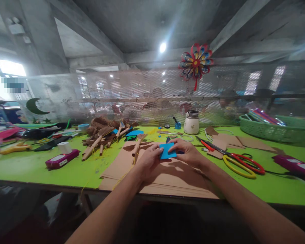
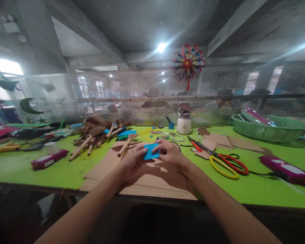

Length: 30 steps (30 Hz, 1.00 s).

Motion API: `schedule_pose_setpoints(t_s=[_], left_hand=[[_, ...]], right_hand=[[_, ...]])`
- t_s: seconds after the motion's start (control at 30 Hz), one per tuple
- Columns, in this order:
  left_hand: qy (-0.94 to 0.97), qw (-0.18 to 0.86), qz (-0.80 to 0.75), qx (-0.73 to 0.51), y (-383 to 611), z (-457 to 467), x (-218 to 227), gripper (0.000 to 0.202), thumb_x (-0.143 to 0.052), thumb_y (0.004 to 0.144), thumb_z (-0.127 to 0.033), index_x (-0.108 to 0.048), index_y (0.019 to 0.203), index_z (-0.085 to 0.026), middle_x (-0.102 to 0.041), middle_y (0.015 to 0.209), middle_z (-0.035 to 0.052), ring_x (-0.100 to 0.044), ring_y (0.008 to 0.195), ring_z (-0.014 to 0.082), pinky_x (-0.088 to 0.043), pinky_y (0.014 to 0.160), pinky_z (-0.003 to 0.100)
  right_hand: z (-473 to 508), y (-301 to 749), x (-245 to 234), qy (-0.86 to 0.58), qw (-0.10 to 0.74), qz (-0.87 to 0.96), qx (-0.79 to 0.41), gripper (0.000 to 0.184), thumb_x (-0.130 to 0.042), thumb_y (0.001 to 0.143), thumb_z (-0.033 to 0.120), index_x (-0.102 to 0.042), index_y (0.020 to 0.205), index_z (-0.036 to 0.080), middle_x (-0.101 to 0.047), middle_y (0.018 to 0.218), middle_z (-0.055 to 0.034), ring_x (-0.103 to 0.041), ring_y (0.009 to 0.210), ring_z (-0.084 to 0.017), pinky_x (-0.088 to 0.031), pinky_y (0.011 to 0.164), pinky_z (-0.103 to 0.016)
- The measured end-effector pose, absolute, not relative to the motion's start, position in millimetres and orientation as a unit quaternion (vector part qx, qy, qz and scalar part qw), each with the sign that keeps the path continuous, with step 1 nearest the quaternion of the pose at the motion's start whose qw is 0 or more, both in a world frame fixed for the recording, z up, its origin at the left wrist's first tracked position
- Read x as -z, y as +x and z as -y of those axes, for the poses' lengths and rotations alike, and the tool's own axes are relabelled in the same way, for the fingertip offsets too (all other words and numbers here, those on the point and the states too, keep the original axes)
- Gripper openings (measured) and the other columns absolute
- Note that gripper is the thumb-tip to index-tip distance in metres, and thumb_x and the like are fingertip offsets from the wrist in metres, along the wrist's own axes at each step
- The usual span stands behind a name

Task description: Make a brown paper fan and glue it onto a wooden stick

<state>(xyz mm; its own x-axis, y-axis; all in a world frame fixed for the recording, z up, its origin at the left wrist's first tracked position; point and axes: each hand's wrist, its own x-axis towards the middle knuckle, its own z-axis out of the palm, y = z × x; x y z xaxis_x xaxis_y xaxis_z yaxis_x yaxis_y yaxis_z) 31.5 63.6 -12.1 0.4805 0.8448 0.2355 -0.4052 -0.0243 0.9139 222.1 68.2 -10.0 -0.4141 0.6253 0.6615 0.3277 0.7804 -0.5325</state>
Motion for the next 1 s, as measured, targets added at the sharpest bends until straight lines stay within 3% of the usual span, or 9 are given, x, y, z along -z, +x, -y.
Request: schedule_pose_setpoints(t_s=[0.23,0.77,0.87,1.0], left_hand=[[0.549,0.660,-0.209,-0.468,31.7,-59.3,8.2,0.027,-0.064,0.076,-0.024,-0.060,0.100,-0.013,-0.062,0.100,0.0109,-0.062,0.083,0.0188,-0.052,0.073,0.033],[0.547,0.659,-0.206,-0.474,32.8,-64.5,12.6,0.020,-0.061,0.078,-0.026,-0.060,0.091,-0.011,-0.063,0.091,0.0101,-0.061,0.075,0.0170,-0.051,0.069,0.031],[0.549,0.652,-0.213,-0.478,32.8,-65.2,14.3,0.020,-0.062,0.077,-0.026,-0.059,0.091,-0.011,-0.062,0.091,0.0101,-0.061,0.077,0.0175,-0.051,0.069,0.032],[0.551,0.643,-0.219,-0.484,32.6,-66.8,16.2,0.021,-0.061,0.079,-0.026,-0.057,0.094,-0.012,-0.061,0.095,0.0108,-0.061,0.077,0.0177,-0.052,0.070,0.034]], right_hand=[[-68.1,223.2,11.3,-0.284,0.465,0.825,-0.151,0.010,-0.067,0.071,0.020,-0.068,0.081,0.021,-0.054,0.115,-0.0090,-0.053,0.108,-0.022,-0.047,0.085,-0.036],[-66.1,220.8,6.5,-0.299,0.450,0.818,-0.199,0.021,-0.056,0.065,0.007,-0.068,0.076,0.020,-0.057,0.113,-0.0078,-0.054,0.105,-0.021,-0.047,0.083,-0.034],[-66.1,220.8,7.2,-0.282,0.468,0.798,-0.255,0.023,-0.055,0.063,0.007,-0.067,0.079,0.019,-0.057,0.114,-0.0082,-0.053,0.107,-0.022,-0.048,0.081,-0.034],[-69.4,224.5,10.8,-0.262,0.518,0.712,-0.394,0.038,-0.054,0.063,0.009,-0.063,0.099,0.018,-0.062,0.103,-0.0080,-0.059,0.091,-0.019,-0.048,0.077,-0.034]])
